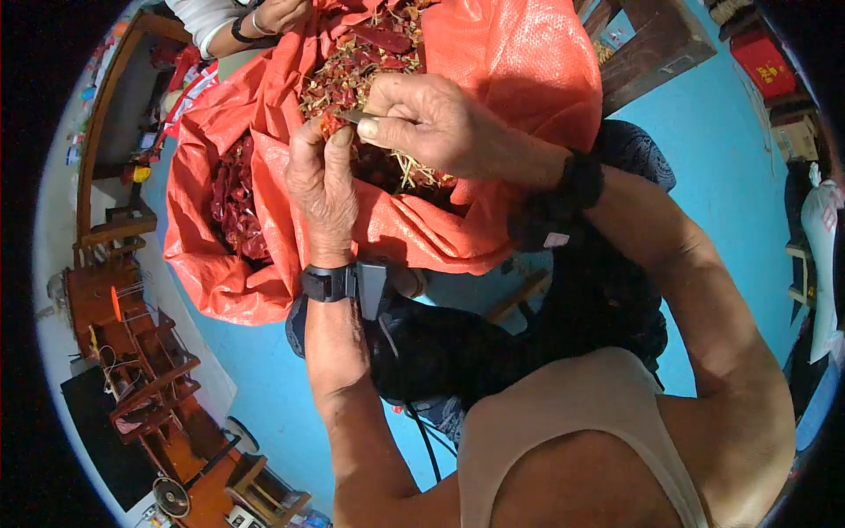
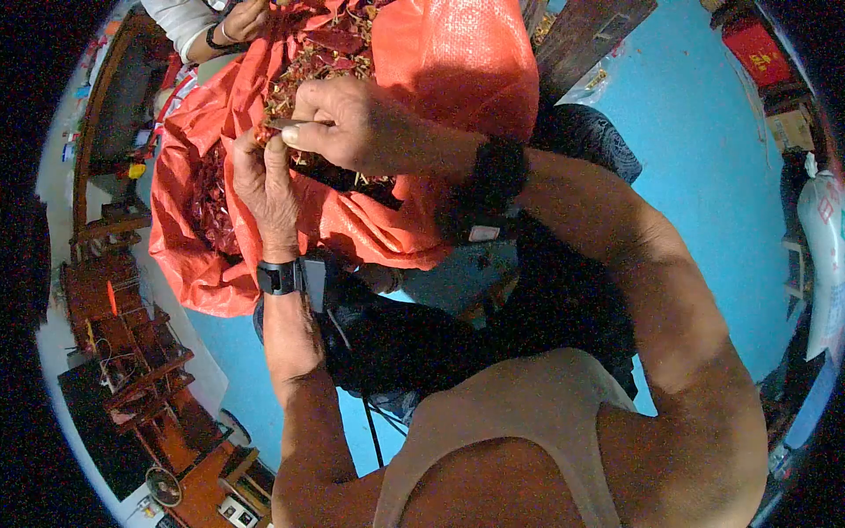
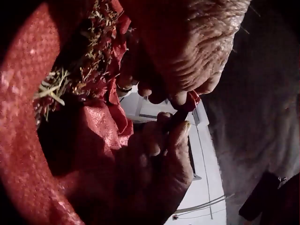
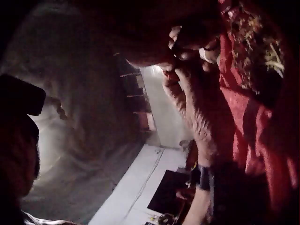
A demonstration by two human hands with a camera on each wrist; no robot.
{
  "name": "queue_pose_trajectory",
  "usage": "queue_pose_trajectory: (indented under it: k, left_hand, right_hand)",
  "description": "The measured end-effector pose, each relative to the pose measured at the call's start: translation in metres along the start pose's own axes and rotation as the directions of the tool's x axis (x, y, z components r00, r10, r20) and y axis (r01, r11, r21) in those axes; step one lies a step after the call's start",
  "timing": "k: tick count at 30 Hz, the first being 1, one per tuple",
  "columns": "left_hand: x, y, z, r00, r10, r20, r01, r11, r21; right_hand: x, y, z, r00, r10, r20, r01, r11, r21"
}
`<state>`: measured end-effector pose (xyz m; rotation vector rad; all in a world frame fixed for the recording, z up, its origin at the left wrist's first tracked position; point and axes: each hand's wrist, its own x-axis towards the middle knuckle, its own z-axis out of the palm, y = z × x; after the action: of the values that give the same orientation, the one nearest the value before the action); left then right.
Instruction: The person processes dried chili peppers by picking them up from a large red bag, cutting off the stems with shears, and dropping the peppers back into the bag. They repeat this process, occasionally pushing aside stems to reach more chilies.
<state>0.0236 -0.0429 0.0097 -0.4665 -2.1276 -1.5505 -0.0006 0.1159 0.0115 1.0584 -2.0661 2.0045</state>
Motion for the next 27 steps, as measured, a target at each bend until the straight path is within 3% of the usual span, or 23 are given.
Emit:
queue_pose_trajectory:
  k: [1,2,3,4,5,7,10,17,20,22,25,26,27]
  left_hand:
    - [0.002,0.000,0.006,0.998,0.013,-0.060,-0.016,0.999,-0.038]
    - [0.002,0.003,0.007,0.998,0.015,-0.062,-0.017,0.999,-0.039]
    - [0.003,0.005,0.007,0.998,-0.004,-0.061,0.000,0.998,-0.065]
    - [0.004,0.007,0.007,0.998,-0.022,-0.062,0.016,0.996,-0.092]
    - [0.004,0.006,0.007,0.997,-0.020,-0.068,0.014,0.996,-0.093]
    - [0.005,0.006,0.007,0.998,-0.008,-0.054,0.004,0.997,-0.078]
    - [0.008,0.010,0.009,0.999,0.041,-0.033,-0.044,0.995,-0.091]
    - [0.013,0.011,0.007,0.993,0.113,-0.037,-0.114,0.993,-0.033]
    - [0.013,0.018,0.005,0.994,0.108,-0.005,-0.108,0.994,-0.029]
    - [0.003,0.009,0.004,0.998,-0.055,0.026,0.060,0.957,-0.283]
    - [0.000,0.003,0.003,0.991,-0.134,0.030,0.135,0.908,-0.396]
    - [0.002,0.003,0.005,0.978,-0.206,0.012,0.188,0.866,-0.463]
    - [0.003,-0.001,0.005,0.983,-0.183,-0.016,0.158,0.888,-0.433]
  right_hand:
    - [0.003,-0.003,0.004,0.998,-0.034,-0.056,0.042,0.989,0.144]
    - [0.002,-0.008,0.003,0.998,-0.035,-0.054,0.043,0.989,0.142]
    - [-0.001,-0.014,0.001,0.987,0.158,0.006,-0.151,0.925,0.348]
    - [-0.002,-0.024,0.000,0.939,0.328,0.106,-0.334,0.785,0.521]
    - [-0.003,-0.029,0.000,0.939,0.326,0.110,-0.335,0.788,0.517]
    - [-0.004,-0.036,0.001,0.902,0.392,0.178,-0.406,0.638,0.654]
    - [-0.006,-0.037,0.000,0.919,0.322,0.227,-0.386,0.627,0.676]
    - [-0.008,-0.046,-0.001,0.907,0.346,0.240,-0.411,0.611,0.677]
    - [-0.009,-0.048,-0.006,0.943,0.255,0.213,-0.331,0.685,0.649]
    - [-0.006,-0.058,-0.027,0.969,0.230,0.089,-0.236,0.760,0.605]
    - [-0.001,-0.069,-0.055,0.981,0.141,-0.132,-0.051,0.850,0.524]
    - [0.002,-0.067,-0.055,0.980,0.134,-0.144,-0.039,0.850,0.526]
    - [0.003,-0.063,-0.048,0.992,0.092,-0.086,-0.042,0.886,0.461]
